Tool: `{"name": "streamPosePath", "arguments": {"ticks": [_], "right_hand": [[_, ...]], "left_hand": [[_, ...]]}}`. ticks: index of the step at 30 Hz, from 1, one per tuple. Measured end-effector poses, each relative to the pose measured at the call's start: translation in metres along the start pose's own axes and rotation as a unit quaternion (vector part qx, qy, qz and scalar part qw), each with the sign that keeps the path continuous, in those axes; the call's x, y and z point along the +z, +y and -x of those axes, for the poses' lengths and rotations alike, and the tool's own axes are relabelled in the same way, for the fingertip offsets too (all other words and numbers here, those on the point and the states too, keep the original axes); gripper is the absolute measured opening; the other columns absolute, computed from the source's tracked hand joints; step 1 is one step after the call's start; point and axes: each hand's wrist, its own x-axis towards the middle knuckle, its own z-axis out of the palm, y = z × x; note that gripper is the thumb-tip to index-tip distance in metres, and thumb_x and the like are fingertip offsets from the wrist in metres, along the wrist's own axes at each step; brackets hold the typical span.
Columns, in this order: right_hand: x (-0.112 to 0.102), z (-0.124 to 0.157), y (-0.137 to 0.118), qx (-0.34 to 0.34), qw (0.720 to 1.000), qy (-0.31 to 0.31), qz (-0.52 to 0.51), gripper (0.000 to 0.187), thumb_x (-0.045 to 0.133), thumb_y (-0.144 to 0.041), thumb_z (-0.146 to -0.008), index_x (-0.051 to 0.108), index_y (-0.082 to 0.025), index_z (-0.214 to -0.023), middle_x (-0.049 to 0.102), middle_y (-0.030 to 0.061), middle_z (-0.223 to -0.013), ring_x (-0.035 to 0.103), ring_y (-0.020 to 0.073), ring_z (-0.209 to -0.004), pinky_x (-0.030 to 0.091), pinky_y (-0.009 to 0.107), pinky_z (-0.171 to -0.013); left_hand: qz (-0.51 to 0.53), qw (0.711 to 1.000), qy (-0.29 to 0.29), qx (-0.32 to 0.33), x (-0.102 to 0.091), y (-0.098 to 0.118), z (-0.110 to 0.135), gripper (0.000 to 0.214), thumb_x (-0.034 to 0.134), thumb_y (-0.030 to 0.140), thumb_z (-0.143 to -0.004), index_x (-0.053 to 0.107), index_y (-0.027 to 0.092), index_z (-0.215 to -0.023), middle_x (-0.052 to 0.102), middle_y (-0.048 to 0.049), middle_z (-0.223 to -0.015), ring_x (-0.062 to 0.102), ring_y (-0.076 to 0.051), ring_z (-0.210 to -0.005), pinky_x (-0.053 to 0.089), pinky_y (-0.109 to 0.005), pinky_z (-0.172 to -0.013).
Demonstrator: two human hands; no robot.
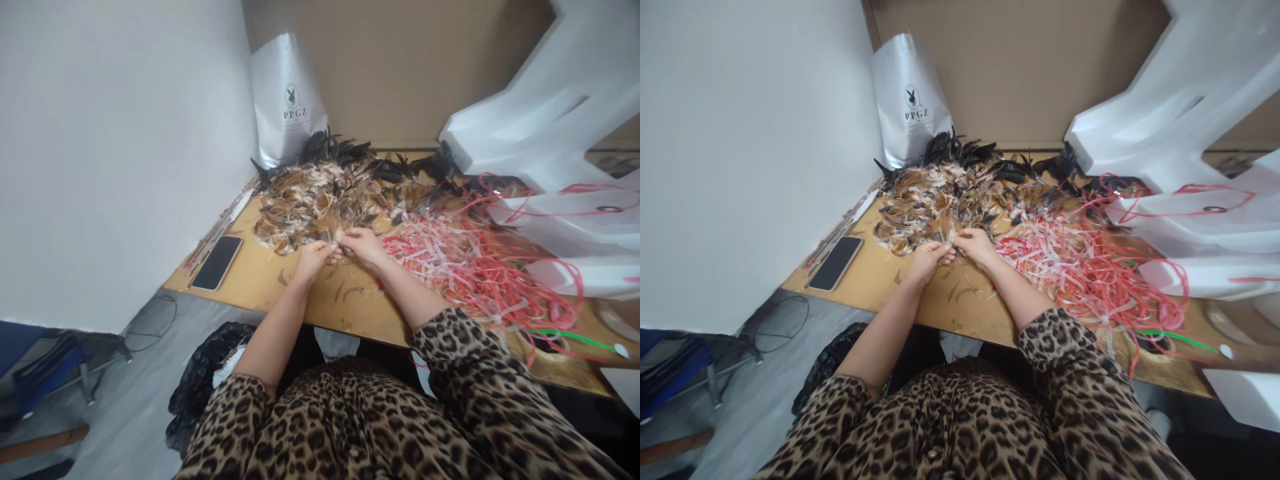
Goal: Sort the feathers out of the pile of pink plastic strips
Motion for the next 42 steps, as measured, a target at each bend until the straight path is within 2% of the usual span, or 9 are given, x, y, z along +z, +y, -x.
{"name": "streamPosePath", "arguments": {"ticks": [8, 15, 17, 20, 25, 29, 32, 36, 42], "right_hand": [[-0.003, -0.004, -0.001, -0.001, 1.000, 0.021, -0.008, 0.034, 0.073, -0.040, -0.052, 0.061, -0.013, -0.069, 0.047, -0.0050, -0.045, 0.034, 0.0042, -0.039, 0.023, 0.020, -0.039], [-0.004, 0.003, -0.008, -0.054, 0.993, -0.021, 0.103, 0.031, 0.069, -0.040, -0.059, 0.065, -0.012, -0.072, 0.054, -0.0027, -0.051, 0.041, 0.0058, -0.046, 0.031, 0.021, -0.048], [-0.003, 0.003, -0.007, -0.057, 0.994, -0.035, 0.086, 0.029, 0.070, -0.038, -0.059, 0.065, -0.012, -0.072, 0.055, -0.0024, -0.052, 0.042, 0.0057, -0.047, 0.031, 0.021, -0.048], [-0.003, -0.001, -0.003, -0.029, 0.999, -0.040, -0.003, 0.029, 0.072, -0.036, -0.057, 0.063, -0.014, -0.074, 0.051, -0.0041, -0.050, 0.038, 0.0046, -0.044, 0.027, 0.020, -0.044], [-0.008, -0.010, 0.001, 0.033, 0.986, -0.014, -0.164, 0.031, 0.077, -0.031, -0.052, 0.059, -0.014, -0.071, 0.046, -0.0062, -0.052, 0.030, 0.0008, -0.040, 0.017, 0.017, -0.038], [-0.008, -0.010, 0.000, 0.066, 0.982, -0.025, -0.177, 0.033, 0.078, -0.031, -0.051, 0.053, -0.014, -0.064, 0.047, -0.0054, -0.053, 0.029, 0.0001, -0.040, 0.014, 0.017, -0.036], [-0.004, -0.006, 0.000, 0.071, 0.985, -0.049, -0.151, 0.034, 0.076, -0.034, -0.053, 0.050, -0.014, -0.059, 0.044, -0.0061, -0.047, 0.028, 0.0009, -0.039, 0.014, 0.017, -0.036], [-0.001, -0.004, 0.000, 0.061, 0.989, -0.047, -0.125, 0.035, 0.076, -0.035, -0.052, 0.049, -0.014, -0.057, 0.044, -0.0058, -0.044, 0.029, 0.0018, -0.038, 0.014, 0.019, -0.038], [-0.001, -0.002, 0.000, 0.029, 0.997, -0.020, -0.070, 0.032, 0.074, -0.036, -0.054, 0.050, -0.015, -0.056, 0.038, -0.0080, -0.039, 0.026, 0.0024, -0.037, 0.014, 0.020, -0.040]], "left_hand": [[0.111, 0.993, 0.038, -0.011, -0.008, 0.002, -0.002, 0.014, 0.067, 0.021, -0.068, 0.063, 0.010, -0.075, 0.068, -0.0065, -0.073, 0.060, -0.006, -0.060, 0.045, -0.016, -0.057], [0.181, 0.979, -0.041, -0.088, -0.011, 0.007, -0.001, 0.008, 0.061, 0.011, -0.073, 0.065, 0.007, -0.078, 0.068, -0.0059, -0.074, 0.060, -0.003, -0.059, 0.044, -0.009, -0.052], [0.193, 0.975, -0.046, -0.098, -0.011, 0.007, -0.001, 0.007, 0.060, 0.010, -0.073, 0.065, 0.008, -0.076, 0.067, -0.0049, -0.072, 0.059, -0.003, -0.058, 0.044, -0.009, -0.052], [0.202, 0.976, -0.033, -0.080, -0.010, 0.008, -0.001, 0.004, 0.062, 0.009, -0.071, 0.065, 0.007, -0.073, 0.066, -0.0042, -0.069, 0.058, -0.003, -0.057, 0.045, -0.009, -0.053], [0.186, 0.980, 0.054, 0.040, -0.007, 0.008, -0.002, 0.009, 0.067, 0.015, -0.067, 0.065, 0.009, -0.073, 0.067, -0.0048, -0.072, 0.060, -0.005, -0.061, 0.046, -0.013, -0.058], [0.120, 0.985, 0.080, 0.089, -0.004, 0.005, -0.002, 0.017, 0.071, 0.023, -0.062, 0.066, 0.009, -0.072, 0.068, -0.0061, -0.071, 0.061, -0.008, -0.061, 0.047, -0.019, -0.061], [0.067, 0.991, 0.072, 0.095, -0.001, 0.003, -0.002, 0.021, 0.072, 0.027, -0.060, 0.065, 0.010, -0.070, 0.068, -0.0067, -0.070, 0.061, -0.010, -0.061, 0.048, -0.023, -0.062], [0.025, 0.994, 0.054, 0.089, 0.002, 0.002, 0.000, 0.023, 0.072, 0.029, -0.059, 0.064, 0.010, -0.070, 0.068, -0.0073, -0.069, 0.061, -0.011, -0.058, 0.047, -0.025, -0.061], [0.067, 0.997, 0.019, 0.017, -0.001, 0.004, 0.001, 0.022, 0.071, 0.027, -0.062, 0.062, 0.009, -0.073, 0.069, -0.0095, -0.077, 0.062, -0.010, -0.061, 0.045, -0.020, -0.058]]}}
